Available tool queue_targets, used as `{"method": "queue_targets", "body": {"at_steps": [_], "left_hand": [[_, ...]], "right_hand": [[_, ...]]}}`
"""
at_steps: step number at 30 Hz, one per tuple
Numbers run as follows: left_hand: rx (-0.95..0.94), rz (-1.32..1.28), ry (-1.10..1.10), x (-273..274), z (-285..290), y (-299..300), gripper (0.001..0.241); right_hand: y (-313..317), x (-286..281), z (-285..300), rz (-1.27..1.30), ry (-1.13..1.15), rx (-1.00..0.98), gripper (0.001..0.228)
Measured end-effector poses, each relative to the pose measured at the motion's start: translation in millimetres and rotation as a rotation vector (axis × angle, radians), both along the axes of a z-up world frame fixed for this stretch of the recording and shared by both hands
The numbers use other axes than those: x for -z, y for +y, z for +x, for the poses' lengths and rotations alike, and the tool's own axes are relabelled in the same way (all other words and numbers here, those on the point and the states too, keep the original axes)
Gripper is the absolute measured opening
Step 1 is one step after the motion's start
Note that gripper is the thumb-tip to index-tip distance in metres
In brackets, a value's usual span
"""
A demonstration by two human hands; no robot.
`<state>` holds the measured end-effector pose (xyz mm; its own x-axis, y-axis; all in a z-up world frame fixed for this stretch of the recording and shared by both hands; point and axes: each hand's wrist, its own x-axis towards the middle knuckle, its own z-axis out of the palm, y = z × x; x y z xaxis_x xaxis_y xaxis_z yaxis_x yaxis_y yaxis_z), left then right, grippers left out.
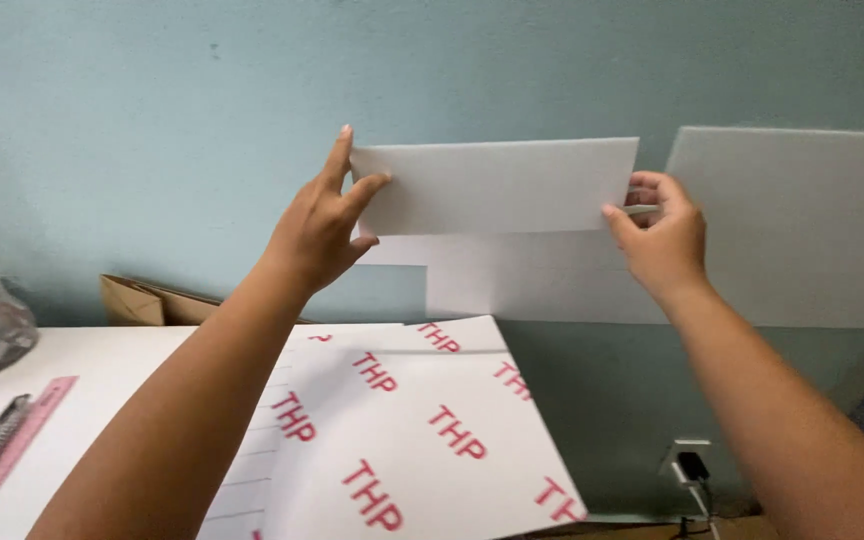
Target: Peeling the adhesive backing off foam wall tiles and applying them to a wall to create a decorative pattern.
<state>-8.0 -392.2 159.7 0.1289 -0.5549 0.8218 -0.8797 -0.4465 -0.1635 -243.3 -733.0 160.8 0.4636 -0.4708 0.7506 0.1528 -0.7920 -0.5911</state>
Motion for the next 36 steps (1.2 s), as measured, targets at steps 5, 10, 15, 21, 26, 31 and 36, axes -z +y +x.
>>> {"method": "queue_targets", "body": {"at_steps": [5, 10, 15, 21, 26, 31, 36], "left_hand": [[0.136, -0.141, 0.237, 8.2, -31.2, -41.7, 0.073], [0.185, -0.346, 0.275, -8.7, -22.3, -84.5, 0.067], [0.158, -0.45, 0.239, -16.4, -9.8, -116.4, 0.072], [0.188, -0.555, 0.173, -7.2, -1.6, -148.8, 0.079], [0.163, -0.548, 0.066, -2.4, 12.1, -155.3, 0.075], [0.145, -0.541, 0.003, -1.2, 15.2, -155.2, 0.073], [0.166, -0.519, -0.003, 7.1, 21.1, -148.6, 0.08]], "right_hand": [[-39.3, 2.0, -14.3, 0.003, -0.001, 0.007, 0.032], [-69.2, -28.4, -15.9, -0.088, 0.048, 0.017, 0.031], [-88.0, -45.1, -11.8, -0.184, 0.095, 0.048, 0.053], [-122.7, -49.8, 0.0, -0.254, 0.083, -0.012, 0.066], [-142.8, -45.4, 9.0, -0.289, 0.078, -0.032, 0.06], [-158.5, -41.4, 17.4, -0.343, 0.067, -0.022, 0.053], [-160.9, -38.2, 22.9, -0.441, 0.085, 0.064, 0.053]]}}
